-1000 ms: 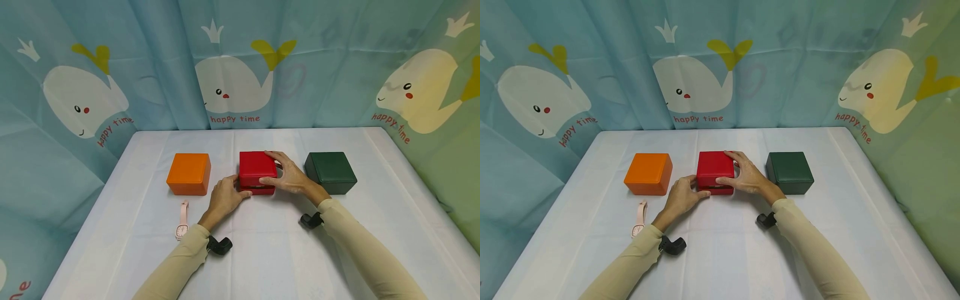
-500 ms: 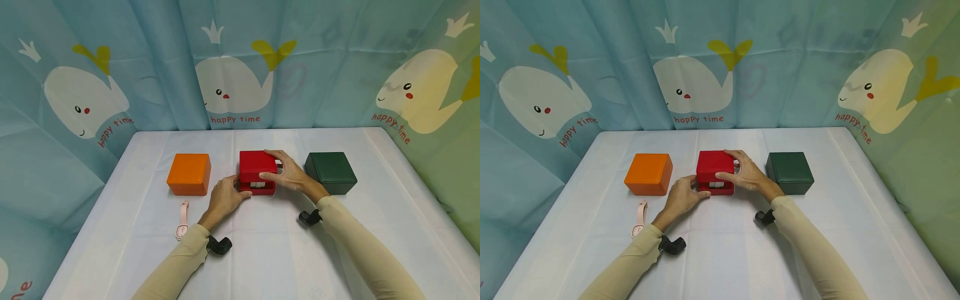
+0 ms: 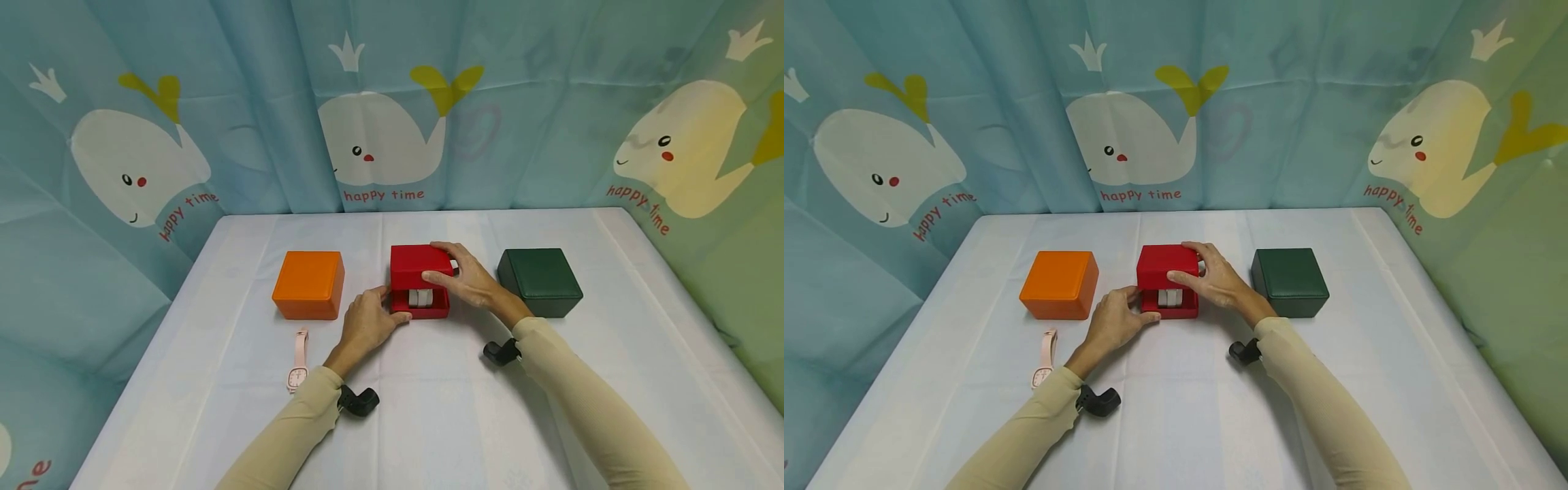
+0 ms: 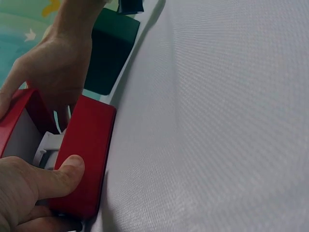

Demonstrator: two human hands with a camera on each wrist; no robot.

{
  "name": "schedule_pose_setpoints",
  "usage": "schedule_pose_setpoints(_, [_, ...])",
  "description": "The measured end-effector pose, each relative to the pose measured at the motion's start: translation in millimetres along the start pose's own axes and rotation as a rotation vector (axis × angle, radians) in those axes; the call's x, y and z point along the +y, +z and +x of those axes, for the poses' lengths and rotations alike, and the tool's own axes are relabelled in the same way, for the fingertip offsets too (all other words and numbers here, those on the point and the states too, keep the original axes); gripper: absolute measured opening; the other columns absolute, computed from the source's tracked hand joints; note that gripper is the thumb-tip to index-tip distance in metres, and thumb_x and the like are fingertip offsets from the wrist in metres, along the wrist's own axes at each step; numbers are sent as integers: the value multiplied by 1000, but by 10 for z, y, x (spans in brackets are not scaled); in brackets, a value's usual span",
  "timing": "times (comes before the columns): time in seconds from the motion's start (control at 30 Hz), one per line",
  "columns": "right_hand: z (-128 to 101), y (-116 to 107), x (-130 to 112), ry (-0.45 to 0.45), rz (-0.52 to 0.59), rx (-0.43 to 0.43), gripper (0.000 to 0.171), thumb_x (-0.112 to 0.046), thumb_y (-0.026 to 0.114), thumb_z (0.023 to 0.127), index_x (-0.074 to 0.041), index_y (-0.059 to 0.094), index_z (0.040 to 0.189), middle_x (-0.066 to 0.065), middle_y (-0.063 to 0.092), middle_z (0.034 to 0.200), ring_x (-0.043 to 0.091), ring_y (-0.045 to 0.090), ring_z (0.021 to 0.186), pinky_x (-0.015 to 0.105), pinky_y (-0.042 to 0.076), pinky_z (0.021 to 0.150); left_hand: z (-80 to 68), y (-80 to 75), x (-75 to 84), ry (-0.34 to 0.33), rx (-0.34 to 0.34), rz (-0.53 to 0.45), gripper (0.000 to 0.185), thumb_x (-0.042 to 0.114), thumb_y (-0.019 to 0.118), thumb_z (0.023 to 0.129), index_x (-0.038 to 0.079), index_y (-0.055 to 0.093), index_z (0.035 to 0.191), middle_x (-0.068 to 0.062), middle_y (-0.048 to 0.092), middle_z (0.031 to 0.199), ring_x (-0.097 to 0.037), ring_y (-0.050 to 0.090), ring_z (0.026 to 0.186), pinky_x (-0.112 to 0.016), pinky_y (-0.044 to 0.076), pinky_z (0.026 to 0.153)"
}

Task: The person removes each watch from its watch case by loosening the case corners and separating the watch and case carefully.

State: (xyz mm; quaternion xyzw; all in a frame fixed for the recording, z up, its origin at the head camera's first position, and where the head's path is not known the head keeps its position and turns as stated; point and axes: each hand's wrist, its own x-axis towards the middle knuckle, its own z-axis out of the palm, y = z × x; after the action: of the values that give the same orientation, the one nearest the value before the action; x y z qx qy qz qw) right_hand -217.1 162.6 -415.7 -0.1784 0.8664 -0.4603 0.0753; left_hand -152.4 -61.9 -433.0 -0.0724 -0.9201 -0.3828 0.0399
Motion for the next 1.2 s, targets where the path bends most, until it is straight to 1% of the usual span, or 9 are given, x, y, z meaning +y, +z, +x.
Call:
schedule_pose_setpoints(0.1, [17, 2, -1, 8, 4, 1, 78, -49, 66, 92, -13, 37, 156, 16, 38, 150, 34, 47, 125, 53, 46, 99, -1, 0, -2, -11, -1, -6, 68, 25, 92, 77, -4, 65, 132, -15, 70, 121, -31, 68, 106, -44, 55, 75])
schedule_pose_setpoints(0.2, [30, 2, -5, 20, -4, 5, 77, -49, 64, 93, -14, 37, 155, 16, 39, 149, 34, 46, 124, 53, 46, 99, -1, 5, -6, -25, -2, -9, 70, 25, 92, 77, -5, 64, 133, -16, 69, 123, -32, 67, 107, -44, 55, 76])
schedule_pose_setpoints(0.33, [47, -8, -40, 34, -21, 10, 75, -51, 62, 94, -14, 38, 155, 16, 42, 146, 35, 47, 123, 55, 45, 98, 2, 6, -3, -47, -7, -8, 71, 25, 92, 77, -5, 63, 134, -16, 68, 125, -32, 66, 110, -46, 55, 81])
schedule_pose_setpoints(0.57, [103, -49, -90, 68, -37, 3, 72, -53, 57, 97, -13, 41, 154, 17, 43, 146, 34, 43, 129, 59, 40, 104, 14, 16, 4, -73, -11, -12, 71, 25, 92, 77, -4, 63, 135, -15, 67, 126, -33, 65, 113, -47, 54, 86])
schedule_pose_setpoints(0.83, [203, -93, -165, 96, 4, -15, 72, -59, 48, 99, -8, 44, 150, 16, 52, 141, 33, 48, 127, 56, 41, 105, 23, 10, 26, -96, -13, 1, 71, 26, 93, 76, -3, 64, 134, -15, 69, 124, -34, 64, 117, -48, 53, 90])
schedule_pose_setpoints(0.97, [242, -132, -202, 121, 60, -43, 73, -61, 47, 99, -6, 46, 147, 16, 54, 137, 32, 49, 122, 55, 44, 100, 31, 13, 30, -102, -6, 10, 70, 27, 93, 75, -2, 65, 133, -15, 69, 123, -33, 64, 117, -48, 53, 90])
schedule_pose_setpoints(1.07, [274, -159, -224, 142, 99, -67, 73, -62, 46, 99, -3, 48, 143, 16, 55, 132, 33, 49, 120, 56, 45, 97, 27, 13, 32, -106, -6, 10, 70, 27, 93, 75, -1, 66, 133, -15, 69, 123, -33, 64, 117, -48, 53, 89])
schedule_pose_setpoints(1.2, [318, -175, -237, 166, 122, -102, 72, -62, 45, 99, -2, 50, 138, 18, 56, 129, 35, 50, 119, 59, 44, 99, 5, 3, 31, -109, -11, 19, 70, 27, 93, 76, 1, 65, 134, -14, 69, 124, -33, 64, 117, -48, 53, 89])
